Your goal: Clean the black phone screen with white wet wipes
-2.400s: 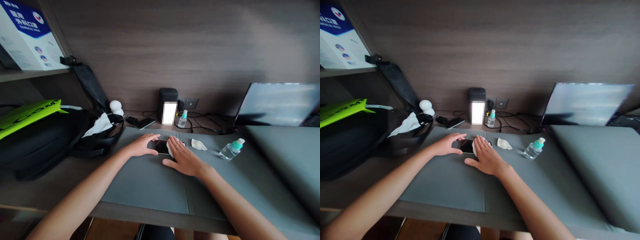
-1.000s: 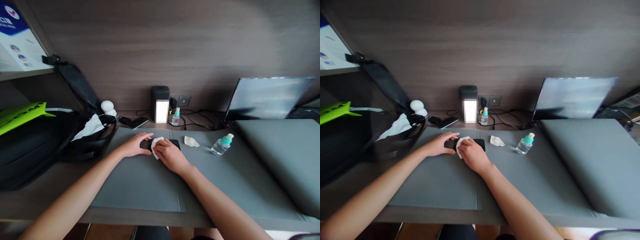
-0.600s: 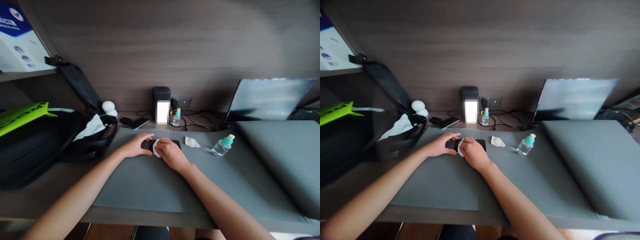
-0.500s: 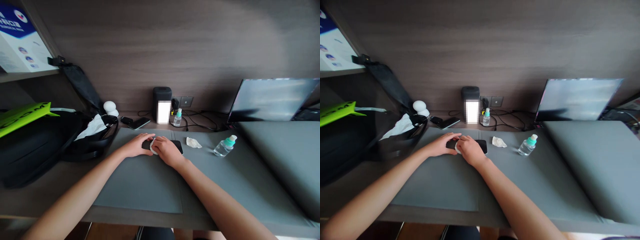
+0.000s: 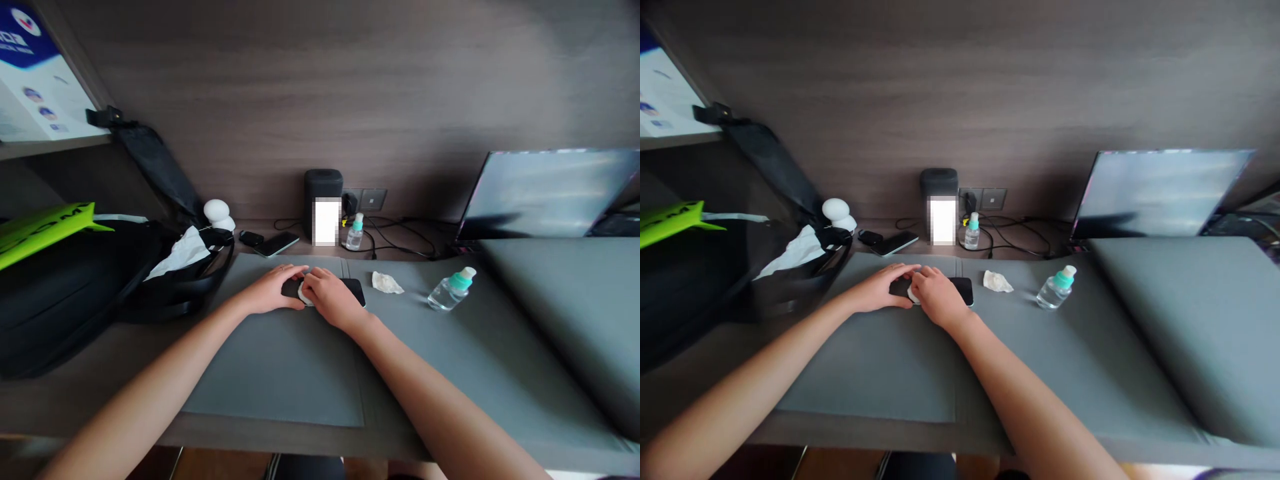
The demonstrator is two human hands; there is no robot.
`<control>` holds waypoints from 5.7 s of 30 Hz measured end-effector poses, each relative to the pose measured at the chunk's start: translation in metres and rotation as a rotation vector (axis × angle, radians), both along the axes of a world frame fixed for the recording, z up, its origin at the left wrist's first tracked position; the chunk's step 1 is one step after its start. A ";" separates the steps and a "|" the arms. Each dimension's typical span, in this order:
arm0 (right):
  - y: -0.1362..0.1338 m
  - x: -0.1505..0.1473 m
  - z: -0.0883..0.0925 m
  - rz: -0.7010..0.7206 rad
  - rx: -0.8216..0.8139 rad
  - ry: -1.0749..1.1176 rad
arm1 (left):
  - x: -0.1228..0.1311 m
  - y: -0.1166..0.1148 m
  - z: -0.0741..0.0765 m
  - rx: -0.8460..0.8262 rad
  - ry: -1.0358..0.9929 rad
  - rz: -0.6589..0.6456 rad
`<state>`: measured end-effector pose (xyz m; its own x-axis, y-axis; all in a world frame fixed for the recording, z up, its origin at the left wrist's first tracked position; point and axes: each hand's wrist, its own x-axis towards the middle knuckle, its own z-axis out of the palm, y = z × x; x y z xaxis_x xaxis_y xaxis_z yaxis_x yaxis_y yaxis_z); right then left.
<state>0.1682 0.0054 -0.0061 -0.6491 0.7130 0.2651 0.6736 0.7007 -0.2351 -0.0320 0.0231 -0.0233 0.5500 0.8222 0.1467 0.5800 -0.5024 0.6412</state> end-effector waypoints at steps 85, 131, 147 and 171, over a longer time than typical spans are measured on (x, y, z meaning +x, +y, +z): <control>0.002 0.046 0.000 -0.082 -0.103 0.188 | 0.000 -0.007 0.008 0.071 0.136 -0.007; 0.000 0.008 -0.007 -0.062 0.047 0.098 | 0.003 -0.006 0.006 0.046 0.078 0.006; -0.009 0.003 -0.007 -0.027 0.112 0.040 | 0.002 -0.005 0.003 0.074 0.086 0.006; 0.002 0.070 0.001 -0.198 -0.130 0.174 | 0.000 -0.007 0.005 0.009 0.083 0.008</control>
